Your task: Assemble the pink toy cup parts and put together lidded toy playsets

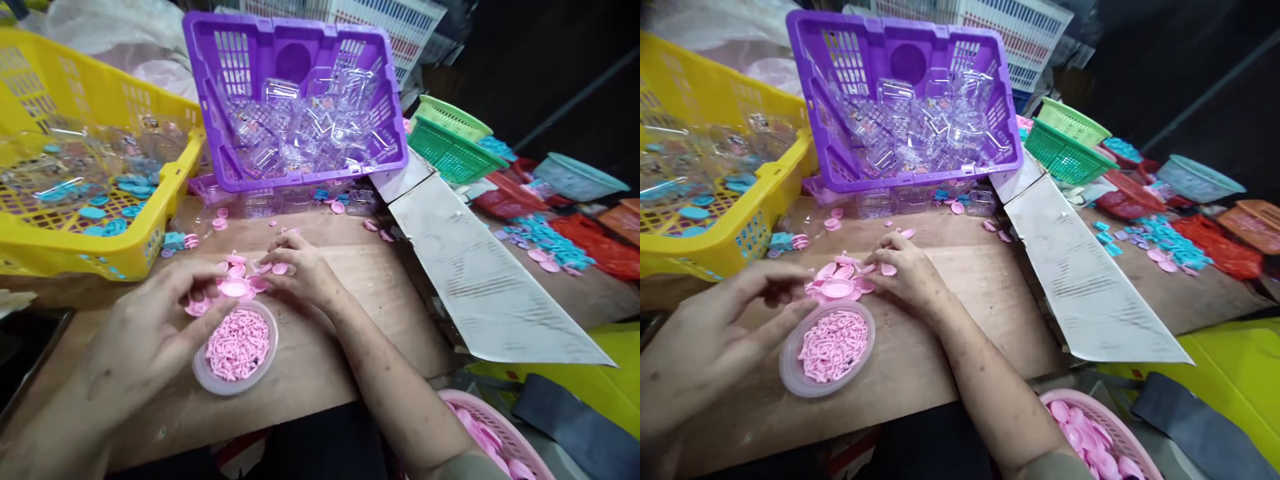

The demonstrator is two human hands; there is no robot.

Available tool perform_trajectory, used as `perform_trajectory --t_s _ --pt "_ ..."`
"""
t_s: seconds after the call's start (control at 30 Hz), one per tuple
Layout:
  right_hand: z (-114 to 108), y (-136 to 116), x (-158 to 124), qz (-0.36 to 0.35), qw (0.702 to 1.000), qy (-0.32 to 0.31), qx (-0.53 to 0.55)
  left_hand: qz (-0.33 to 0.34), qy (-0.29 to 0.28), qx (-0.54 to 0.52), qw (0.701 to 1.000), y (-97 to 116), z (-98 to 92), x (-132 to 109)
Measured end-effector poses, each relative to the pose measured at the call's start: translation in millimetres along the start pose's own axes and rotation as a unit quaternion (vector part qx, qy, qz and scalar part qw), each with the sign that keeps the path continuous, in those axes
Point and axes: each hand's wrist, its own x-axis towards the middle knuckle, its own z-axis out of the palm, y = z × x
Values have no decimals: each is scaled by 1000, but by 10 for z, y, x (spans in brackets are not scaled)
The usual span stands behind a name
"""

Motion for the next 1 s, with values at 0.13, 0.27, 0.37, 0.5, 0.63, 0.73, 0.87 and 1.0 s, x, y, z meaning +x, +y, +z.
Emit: perform_trajectory --t_s 0.13,0.27,0.37,0.5,0.63,0.73,0.87,1.0 --pt "-283 224 53 91 995 -27 -31 122 -116 118 979 -18 -26 -204" --pt "-726 694 289 292 928 -40 -228 105 -104 185 972 -121 157 -349" --pt "-879 1047 475 337 894 -59 -289 93 -122 205 967 -105 226 -370" --pt "-819 1272 608 370 867 -83 -324 101 -116 205 967 -9 175 -345" --pt "-794 1227 589 349 877 -75 -323 109 -100 109 983 44 48 -339" --pt "-862 1014 441 315 898 -62 -300 79 -61 5 995 97 -29 -346" --pt "-871 429 82 199 973 -2 -119 -22 64 -109 992 204 -39 -327" --pt "-681 -276 -135 -10 995 6 104 -94 102 -219 966 292 1 -273"
